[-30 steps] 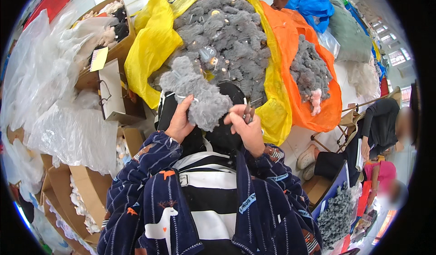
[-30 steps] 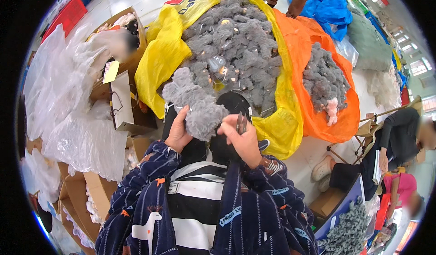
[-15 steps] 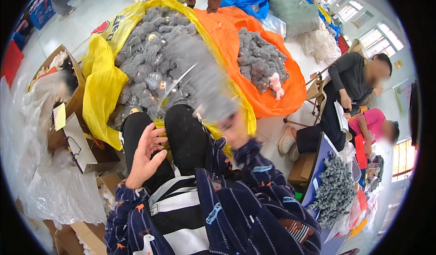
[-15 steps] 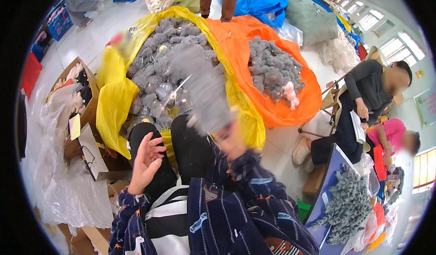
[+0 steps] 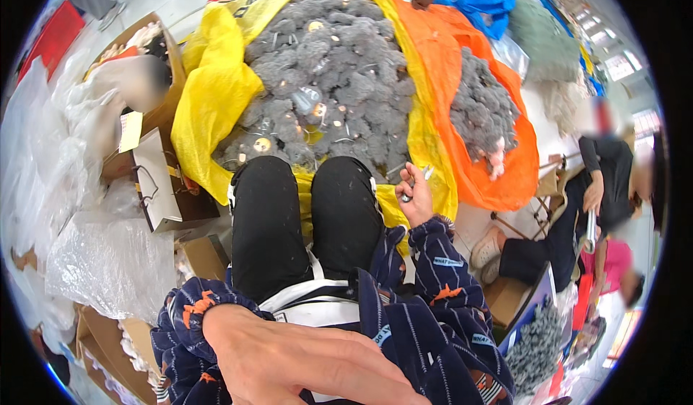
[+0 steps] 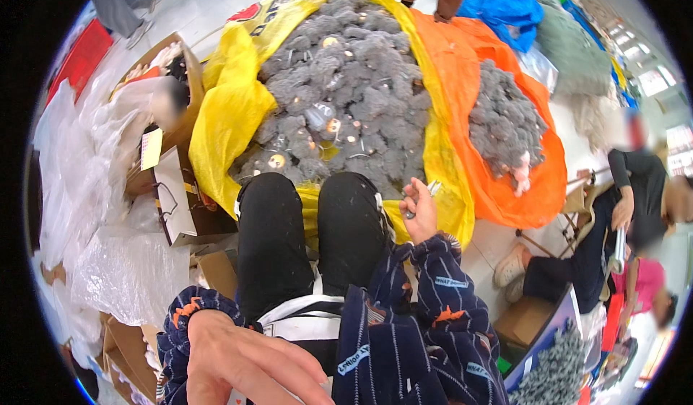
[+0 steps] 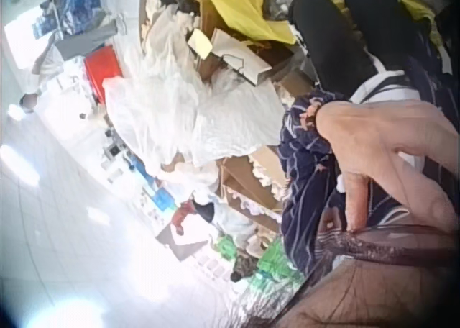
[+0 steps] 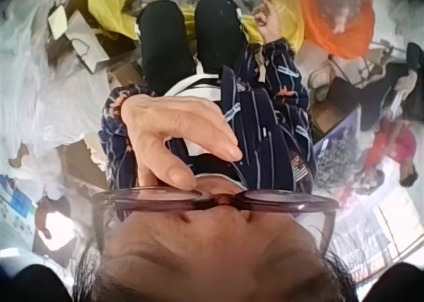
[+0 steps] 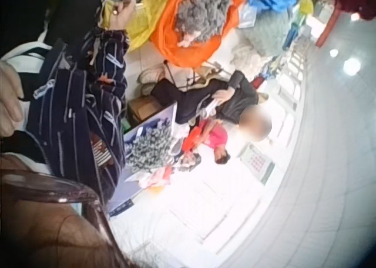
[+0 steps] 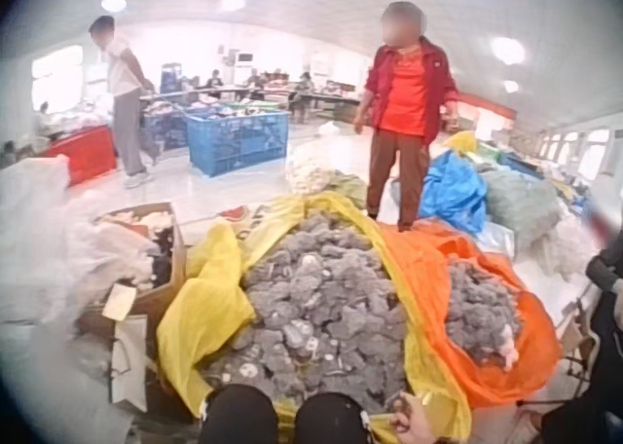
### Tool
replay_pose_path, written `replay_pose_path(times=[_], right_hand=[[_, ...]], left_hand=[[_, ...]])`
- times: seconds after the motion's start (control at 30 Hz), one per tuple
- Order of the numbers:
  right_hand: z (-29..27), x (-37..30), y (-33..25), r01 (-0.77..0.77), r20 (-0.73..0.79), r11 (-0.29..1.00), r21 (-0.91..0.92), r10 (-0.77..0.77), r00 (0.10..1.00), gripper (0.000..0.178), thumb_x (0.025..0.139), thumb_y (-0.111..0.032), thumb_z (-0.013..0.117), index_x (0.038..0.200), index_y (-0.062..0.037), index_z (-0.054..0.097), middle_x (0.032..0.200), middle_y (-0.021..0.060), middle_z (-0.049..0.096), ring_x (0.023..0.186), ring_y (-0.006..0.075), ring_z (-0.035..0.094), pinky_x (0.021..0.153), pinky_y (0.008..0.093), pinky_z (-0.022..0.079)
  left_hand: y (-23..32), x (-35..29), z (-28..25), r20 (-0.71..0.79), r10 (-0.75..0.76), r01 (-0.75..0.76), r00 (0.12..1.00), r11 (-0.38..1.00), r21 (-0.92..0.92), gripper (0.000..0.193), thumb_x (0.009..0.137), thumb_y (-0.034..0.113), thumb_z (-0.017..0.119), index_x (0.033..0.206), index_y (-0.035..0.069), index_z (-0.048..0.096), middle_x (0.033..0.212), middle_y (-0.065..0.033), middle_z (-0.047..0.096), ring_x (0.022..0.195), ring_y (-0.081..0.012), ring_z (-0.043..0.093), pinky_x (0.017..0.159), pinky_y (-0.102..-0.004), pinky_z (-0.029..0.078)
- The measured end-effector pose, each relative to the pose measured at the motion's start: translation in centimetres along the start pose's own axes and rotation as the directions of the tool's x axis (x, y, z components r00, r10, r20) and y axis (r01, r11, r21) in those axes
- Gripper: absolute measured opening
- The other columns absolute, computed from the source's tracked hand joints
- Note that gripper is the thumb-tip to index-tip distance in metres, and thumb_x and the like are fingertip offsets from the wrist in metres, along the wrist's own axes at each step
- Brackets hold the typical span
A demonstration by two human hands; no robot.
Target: The person sits on the floor and repeatedly picks up small gray stuffed animals from a large yellow sack. They use scissors to trim excess fur around the face and body, then place the finished items into an orange sack. The process is repeated for multiple units.
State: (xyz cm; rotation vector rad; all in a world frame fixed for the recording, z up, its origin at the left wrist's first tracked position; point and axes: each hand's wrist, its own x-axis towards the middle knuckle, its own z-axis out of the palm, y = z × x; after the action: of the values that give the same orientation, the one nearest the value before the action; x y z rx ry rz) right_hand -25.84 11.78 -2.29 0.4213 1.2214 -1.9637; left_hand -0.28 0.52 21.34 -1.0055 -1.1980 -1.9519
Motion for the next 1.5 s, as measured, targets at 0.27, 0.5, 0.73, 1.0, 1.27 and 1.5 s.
replay_pose_path(times=[0.27, 0.5, 0.73, 1.0, 1.27, 1.5], right_hand=[[2.8, 3.9, 3.0, 0.166, 0.148, 0.809, -0.564, -0.099, 0.984, 0.021, 0.081, -0.023, 0.058, 0.094, -0.0061, 0.059, 0.071, 0.0008, 0.058, 0.044, 0.0039, 0.037, 0.048, 0.0211, 0.038], [7.8, 9.8, 7.6, 0.306, 0.341, 0.522, -0.796, -0.030, 0.940, 0.025, 0.082, -0.025, 0.056, 0.091, -0.0030, 0.060, 0.073, 0.0043, 0.062, 0.059, 0.0069, 0.052, 0.050, 0.0210, 0.042], [14.3, 18.1, 14.0, 0.588, 0.596, 0.243, -0.772, -0.046, 0.802, 0.026, 0.078, -0.025, 0.058, 0.090, -0.0020, 0.061, 0.074, 0.0135, 0.063, 0.067, 0.0208, 0.061, 0.063, 0.0305, 0.046], [18.0, 21.9, 20.3, 0.538, 0.544, -0.081, -0.839, -0.096, 0.833, 0.026, 0.073, -0.025, 0.058, 0.093, -0.0071, 0.058, 0.074, 0.0165, 0.062, 0.074, 0.0336, 0.060, 0.065, 0.0401, 0.046], [16.5, 24.1, 19.9, 0.522, 0.521, -0.067, -0.850, -0.249, 0.816, 0.027, 0.072, -0.024, 0.056, 0.088, -0.0029, 0.060, 0.075, 0.0168, 0.062, 0.072, 0.0324, 0.061, 0.065, 0.0381, 0.046], [16.6, 23.6, 21.3, 0.493, 0.507, -0.117, -0.862, -0.196, 0.840, 0.025, 0.067, -0.023, 0.058, 0.082, -0.0030, 0.064, 0.075, 0.0198, 0.062, 0.075, 0.0348, 0.060, 0.067, 0.0386, 0.047]], left_hand=[[-1.4, -0.5, -2.7, -0.259, 0.095, -0.030, 0.961, 0.970, 0.242, 0.019, 0.083, 0.034, 0.057, 0.088, 0.017, 0.063, 0.103, -0.0217, 0.058, 0.089, -0.0359, 0.056, 0.069, -0.0390, 0.047], [-2.1, -1.6, -8.6, -0.309, -0.036, 0.078, 0.951, 0.989, 0.125, 0.017, 0.084, 0.031, 0.056, 0.087, 0.016, 0.064, 0.104, -0.0229, 0.057, 0.089, -0.0348, 0.056, 0.069, -0.0376, 0.048], [-3.7, -7.6, -15.7, -0.543, -0.487, 0.628, 0.684, 0.771, 0.100, 0.036, 0.085, 0.025, 0.055, 0.107, -0.003, 0.049, 0.098, -0.0160, 0.056, 0.087, -0.0276, 0.057, 0.076, -0.0357, 0.045], [-5.3, -9.9, -17.4, -0.596, -0.765, 0.904, 0.243, 0.402, -0.148, 0.024, 0.085, 0.011, 0.055, 0.107, 0.001, 0.052, 0.097, -0.0059, 0.058, 0.086, -0.0120, 0.055, 0.075, -0.0243, 0.044], [-5.1, -10.3, -17.4, -0.691, -0.679, 0.919, 0.248, 0.391, -0.055, 0.023, 0.086, 0.013, 0.054, 0.106, 0.001, 0.053, 0.093, -0.0055, 0.059, 0.083, -0.0105, 0.055, 0.071, -0.0232, 0.044], [-5.6, -10.9, -16.7, -0.694, -0.673, 0.864, 0.254, 0.481, -0.150, 0.022, 0.088, 0.015, 0.052, 0.105, 0.001, 0.052, 0.087, -0.0026, 0.059, 0.076, -0.0072, 0.055, 0.067, -0.0213, 0.045]])
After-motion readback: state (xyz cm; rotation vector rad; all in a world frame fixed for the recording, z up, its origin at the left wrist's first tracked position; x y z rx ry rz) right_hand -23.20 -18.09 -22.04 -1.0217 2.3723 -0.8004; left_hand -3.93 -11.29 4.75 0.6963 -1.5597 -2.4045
